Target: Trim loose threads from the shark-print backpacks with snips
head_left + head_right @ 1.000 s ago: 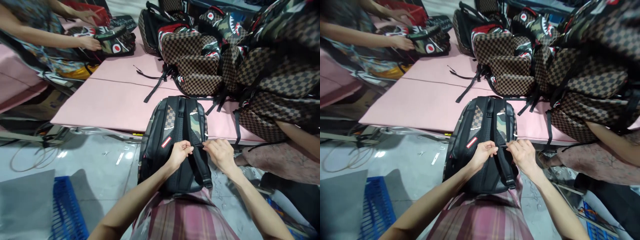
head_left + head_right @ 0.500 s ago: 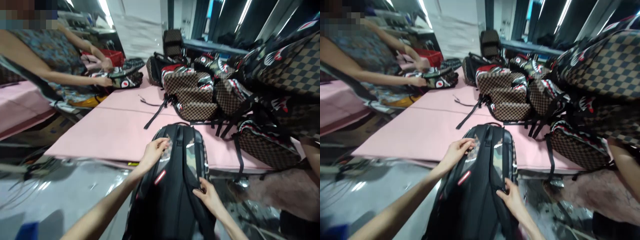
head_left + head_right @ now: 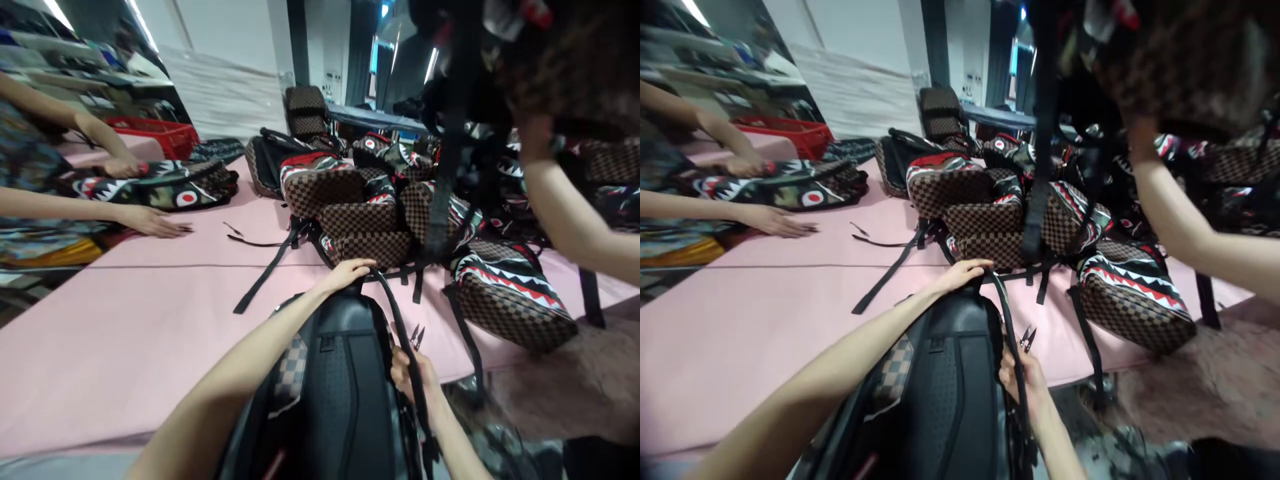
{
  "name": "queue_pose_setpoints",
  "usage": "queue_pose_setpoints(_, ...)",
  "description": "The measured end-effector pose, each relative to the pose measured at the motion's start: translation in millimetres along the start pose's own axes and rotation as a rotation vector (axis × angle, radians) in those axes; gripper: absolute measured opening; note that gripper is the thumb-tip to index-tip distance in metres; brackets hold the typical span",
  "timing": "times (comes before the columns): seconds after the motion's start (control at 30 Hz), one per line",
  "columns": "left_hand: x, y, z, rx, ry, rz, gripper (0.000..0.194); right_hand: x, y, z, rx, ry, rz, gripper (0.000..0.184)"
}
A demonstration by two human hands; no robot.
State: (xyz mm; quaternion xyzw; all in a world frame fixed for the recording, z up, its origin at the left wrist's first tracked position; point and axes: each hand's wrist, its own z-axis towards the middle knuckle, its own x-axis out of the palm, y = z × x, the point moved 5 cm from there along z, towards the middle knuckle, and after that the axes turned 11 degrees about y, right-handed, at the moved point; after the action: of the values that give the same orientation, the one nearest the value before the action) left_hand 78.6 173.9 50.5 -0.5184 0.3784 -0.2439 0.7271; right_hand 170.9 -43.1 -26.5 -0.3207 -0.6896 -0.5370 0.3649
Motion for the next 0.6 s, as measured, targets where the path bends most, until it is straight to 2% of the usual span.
queue_pose_setpoints(0.13,11.0,8.8,22.3,-0.004,0.181,0.015,0.025,-11.5,9.7,-10.1,0.051,-0.064,-0.034,0.035)
queue_pose_setpoints(0.27,17.6,15.3,31.5,-0.126,0.176,0.101,0.045,-27.9,22.1,-27.0,0.108,-0.192,-0.207,0.028)
queue_pose_setpoints(0.4,22.5,18.8,36.6,-0.283,0.235,0.107,0.053,-27.7,31.5,-46.6,0.156,-0.275,-0.411,0.051)
queue_pose_setpoints(0.5,22.7,18.1,38.5,-0.295,0.240,0.017,0.048,-20.2,32.4,-51.0,0.144,-0.298,-0.410,0.042)
queue_pose_setpoints(0.6,21.4,19.9,36.8,-0.325,0.190,-0.050,0.045,-21.8,26.9,-48.8,0.147,-0.330,-0.293,0.041)
